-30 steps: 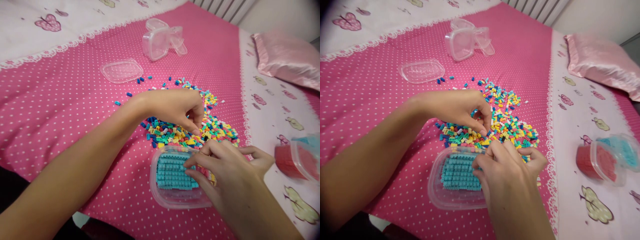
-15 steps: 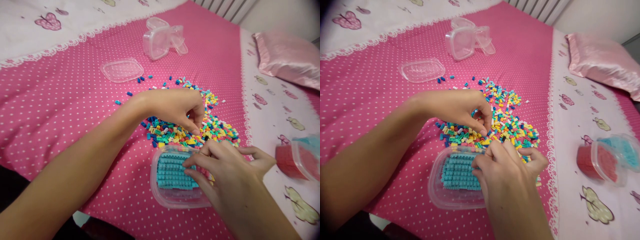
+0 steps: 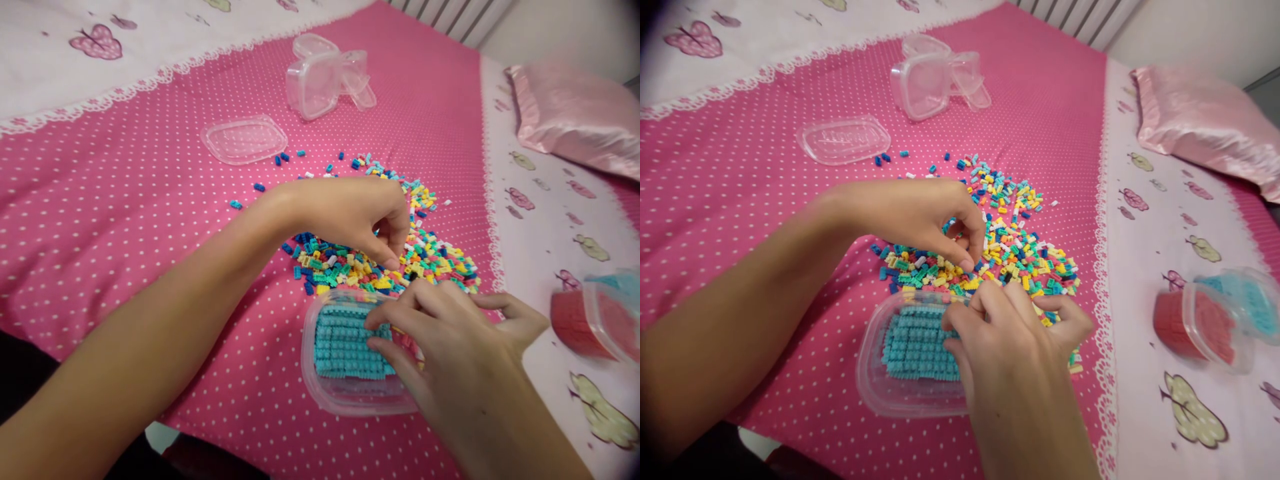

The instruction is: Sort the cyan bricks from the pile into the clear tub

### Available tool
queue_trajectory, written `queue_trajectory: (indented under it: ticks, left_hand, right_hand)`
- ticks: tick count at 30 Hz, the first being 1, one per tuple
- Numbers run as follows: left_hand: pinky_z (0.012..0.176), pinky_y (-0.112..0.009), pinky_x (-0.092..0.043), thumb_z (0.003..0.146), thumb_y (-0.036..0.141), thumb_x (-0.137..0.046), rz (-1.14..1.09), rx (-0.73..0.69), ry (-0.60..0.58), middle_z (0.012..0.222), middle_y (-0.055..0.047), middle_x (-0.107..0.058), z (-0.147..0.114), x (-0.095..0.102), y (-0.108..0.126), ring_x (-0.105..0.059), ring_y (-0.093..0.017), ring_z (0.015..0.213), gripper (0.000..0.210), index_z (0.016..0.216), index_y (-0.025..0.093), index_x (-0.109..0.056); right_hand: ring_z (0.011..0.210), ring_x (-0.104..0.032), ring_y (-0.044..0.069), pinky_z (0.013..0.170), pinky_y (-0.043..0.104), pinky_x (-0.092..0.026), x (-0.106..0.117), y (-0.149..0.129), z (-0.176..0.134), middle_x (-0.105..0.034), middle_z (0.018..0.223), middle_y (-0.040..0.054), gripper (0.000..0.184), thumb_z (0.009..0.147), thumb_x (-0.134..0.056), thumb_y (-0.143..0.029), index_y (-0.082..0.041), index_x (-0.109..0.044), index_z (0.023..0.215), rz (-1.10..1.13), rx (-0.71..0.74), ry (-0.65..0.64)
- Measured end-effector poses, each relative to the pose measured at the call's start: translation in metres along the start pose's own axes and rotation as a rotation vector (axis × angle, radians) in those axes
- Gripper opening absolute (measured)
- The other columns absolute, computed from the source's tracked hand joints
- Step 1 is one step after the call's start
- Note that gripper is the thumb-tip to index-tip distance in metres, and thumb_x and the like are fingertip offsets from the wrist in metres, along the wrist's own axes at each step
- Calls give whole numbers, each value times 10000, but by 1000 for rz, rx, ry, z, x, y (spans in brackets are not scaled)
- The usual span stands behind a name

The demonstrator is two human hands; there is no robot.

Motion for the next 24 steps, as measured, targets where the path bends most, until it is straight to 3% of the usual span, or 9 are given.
queue_trajectory:
  ticks: [8,16,24]
  left_hand:
    - [670,-227,-405,821,271,-721,-21,-8,8,743,7,-741,1,0,-1,-607,-98,668,130,861,174,-798]
    - [652,-200,-406,833,283,-701,2,27,2,737,26,-731,0,0,2,-615,-87,682,149,873,170,-789]
    - [686,-217,-425,845,293,-692,21,41,-12,765,20,-737,0,-1,1,-624,-102,711,160,883,174,-791]
  right_hand:
    - [720,-573,147,812,408,-180,-4,7,-2,-586,737,-84,92,815,-696,-228,-315,-668,801,-40,101,8]
    - [723,-588,181,843,435,-192,0,-5,-1,-610,721,-45,249,870,-521,-183,-290,-673,704,37,-34,63]
    - [754,-579,200,866,455,-199,-1,-7,-3,-641,760,-37,247,888,-517,-197,-299,-678,732,55,-54,21]
Point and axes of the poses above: each hand's wrist, its own z-axis towards the middle knuckle, its own x-axis out of the back of the hand, y = z × x, the point moved 3 cm from there along z, towards the middle knuckle
